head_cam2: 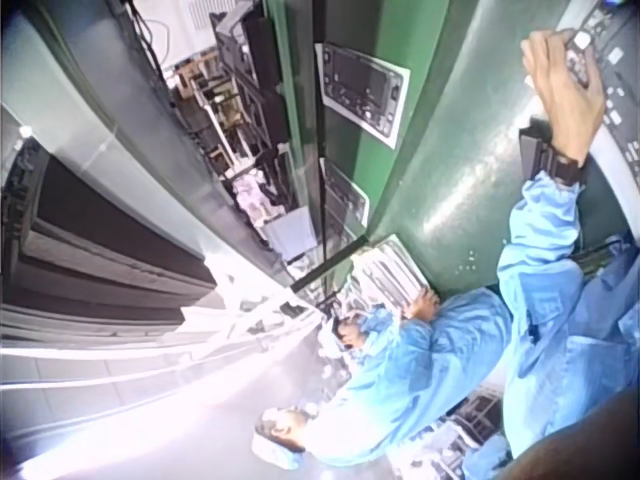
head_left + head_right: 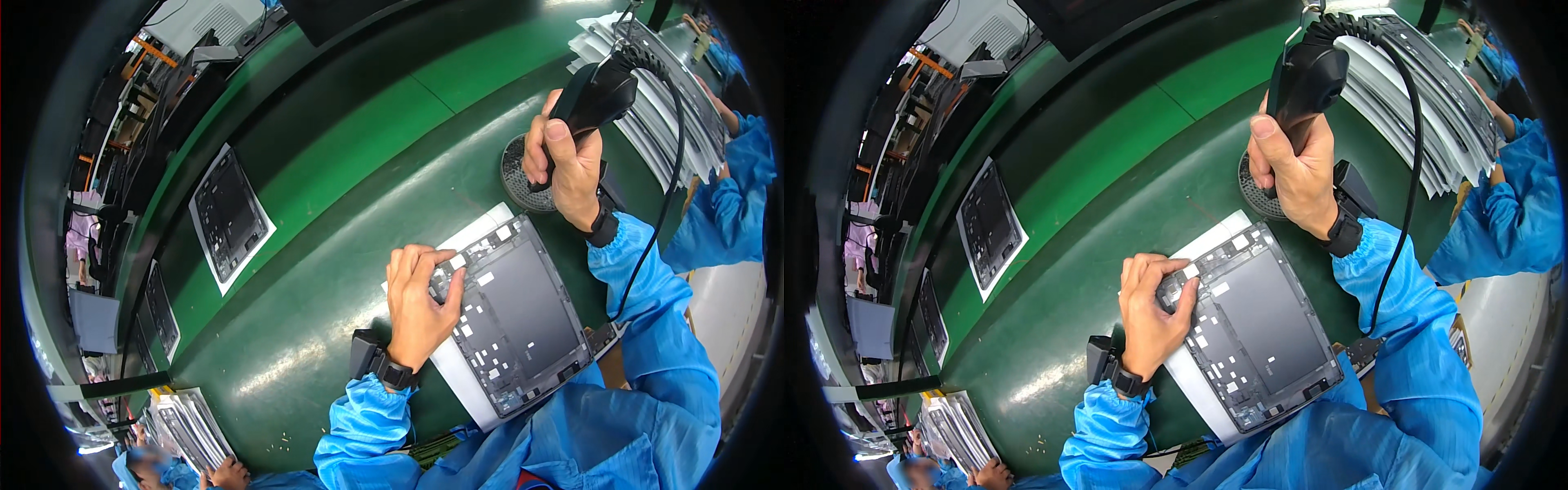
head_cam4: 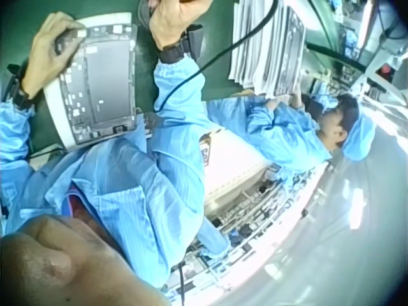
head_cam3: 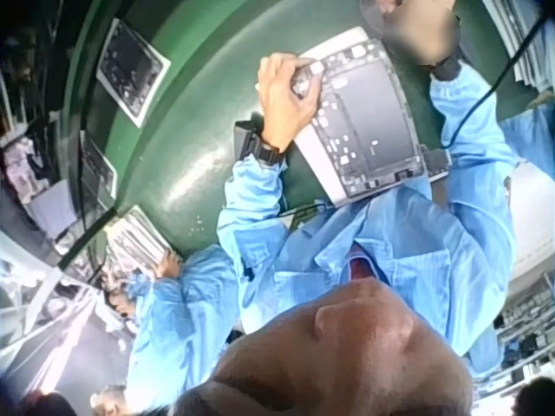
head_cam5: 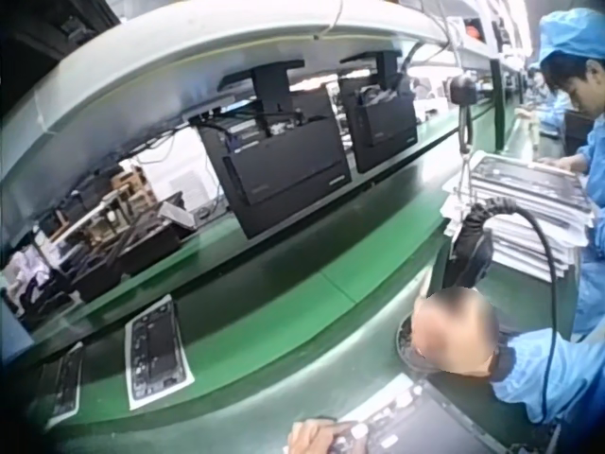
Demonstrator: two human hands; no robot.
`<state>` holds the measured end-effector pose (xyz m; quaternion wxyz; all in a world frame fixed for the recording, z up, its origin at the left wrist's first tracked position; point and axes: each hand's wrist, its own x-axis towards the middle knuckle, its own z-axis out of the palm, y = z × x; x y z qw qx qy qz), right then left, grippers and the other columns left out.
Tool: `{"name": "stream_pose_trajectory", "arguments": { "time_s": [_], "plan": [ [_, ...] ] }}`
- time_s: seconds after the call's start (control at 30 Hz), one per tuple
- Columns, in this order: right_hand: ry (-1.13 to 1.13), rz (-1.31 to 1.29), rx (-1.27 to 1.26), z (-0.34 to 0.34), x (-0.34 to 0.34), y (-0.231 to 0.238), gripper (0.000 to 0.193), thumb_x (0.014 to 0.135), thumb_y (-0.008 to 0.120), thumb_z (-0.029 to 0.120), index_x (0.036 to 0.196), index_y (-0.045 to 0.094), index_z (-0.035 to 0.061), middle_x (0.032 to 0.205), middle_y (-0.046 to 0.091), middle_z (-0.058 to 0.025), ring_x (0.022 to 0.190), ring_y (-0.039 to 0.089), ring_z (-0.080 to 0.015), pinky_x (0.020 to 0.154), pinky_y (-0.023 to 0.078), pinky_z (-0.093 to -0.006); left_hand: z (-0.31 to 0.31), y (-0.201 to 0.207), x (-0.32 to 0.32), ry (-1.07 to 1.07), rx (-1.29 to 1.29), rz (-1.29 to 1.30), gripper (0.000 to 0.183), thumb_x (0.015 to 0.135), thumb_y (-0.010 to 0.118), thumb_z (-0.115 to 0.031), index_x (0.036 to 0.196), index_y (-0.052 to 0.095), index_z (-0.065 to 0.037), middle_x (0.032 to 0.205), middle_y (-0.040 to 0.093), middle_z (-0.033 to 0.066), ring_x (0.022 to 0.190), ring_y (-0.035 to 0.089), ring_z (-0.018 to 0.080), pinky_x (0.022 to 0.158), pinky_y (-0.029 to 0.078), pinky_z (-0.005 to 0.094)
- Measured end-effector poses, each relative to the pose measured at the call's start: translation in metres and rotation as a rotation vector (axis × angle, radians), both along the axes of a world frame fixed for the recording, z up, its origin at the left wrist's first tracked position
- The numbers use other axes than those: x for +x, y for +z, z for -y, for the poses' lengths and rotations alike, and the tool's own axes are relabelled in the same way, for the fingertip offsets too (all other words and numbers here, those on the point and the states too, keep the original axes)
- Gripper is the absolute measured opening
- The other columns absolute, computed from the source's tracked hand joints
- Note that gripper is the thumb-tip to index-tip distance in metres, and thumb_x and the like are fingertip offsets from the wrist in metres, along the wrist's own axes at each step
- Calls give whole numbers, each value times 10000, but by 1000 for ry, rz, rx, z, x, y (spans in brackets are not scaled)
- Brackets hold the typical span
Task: Assembling electronic components on a factory assembly line using a power screwdriver.
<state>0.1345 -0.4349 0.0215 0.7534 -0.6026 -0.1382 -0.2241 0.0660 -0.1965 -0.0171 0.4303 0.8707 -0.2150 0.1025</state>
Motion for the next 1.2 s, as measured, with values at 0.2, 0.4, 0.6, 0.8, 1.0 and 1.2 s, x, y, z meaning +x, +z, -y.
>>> {"name": "stream_pose_trajectory", "arguments": {
  "time_s": [0.2, 0.4, 0.6, 0.8, 1.0, 1.2],
  "plan": [
    [-17, 6, -63, -3, -2, 1, 285, 1069, 557, 311, 1014, 436, 58, 608, 451, -29, 459, 426, -92, 434, 388, -249, -1, 0, 0, 3, -7, -5, 256, 755, 801, -45, 994, 708, -29, 949, 614, 125, 900, 562, 310, 809, 458, 396],
    [-12, 0, -52, -3, -1, 0, 280, 1066, 563, 311, 1033, 440, 62, 615, 460, -31, 459, 425, -91, 437, 388, -249, -1, 0, 3, 9, -8, -1, 247, 756, 799, -51, 986, 710, -31, 946, 612, 121, 897, 560, 307, 812, 458, 393],
    [-10, 12, -86, 3, 2, -3, 277, 1071, 551, 307, 1099, 444, 52, 618, 455, -30, 460, 424, -89, 438, 388, -252, -1, -1, 3, 8, -5, -18, 245, 757, 801, -59, 983, 712, -34, 952, 614, 117, 906, 560, 305, 821, 456, 391],
    [-31, 22, -53, -2, 0, -4, 308, 1077, 537, 293, 1218, 412, 49, 620, 455, -39, 461, 419, -92, 441, 382, -255, -2, -1, 2, 10, 5, -24, 247, 760, 802, -63, 987, 710, -35, 960, 615, 114, 918, 561, 304, 827, 454, 391],
    [-53, 12, 26, -5, 0, -1, 318, 1035, 629, 277, 1183, 474, 42, 595, 471, -5, 466, 442, -84, 452, 373, -247, -1, -3, 4, 14, 6, -17, 249, 760, 802, -64, 989, 709, -35, 962, 615, 112, 913, 560, 303, 822, 453, 392],
    [-55, 7, 34, -6, 1, -1, 312, 1040, 621, 281, 1176, 475, 41, 601, 477, -9, 469, 443, -82, 453, 372, -242, -1, -3, 5, 7, 0, -8, 248, 759, 803, -62, 989, 712, -36, 958, 615, 109, 910, 560, 298, 820, 453, 388]
  ]
}}
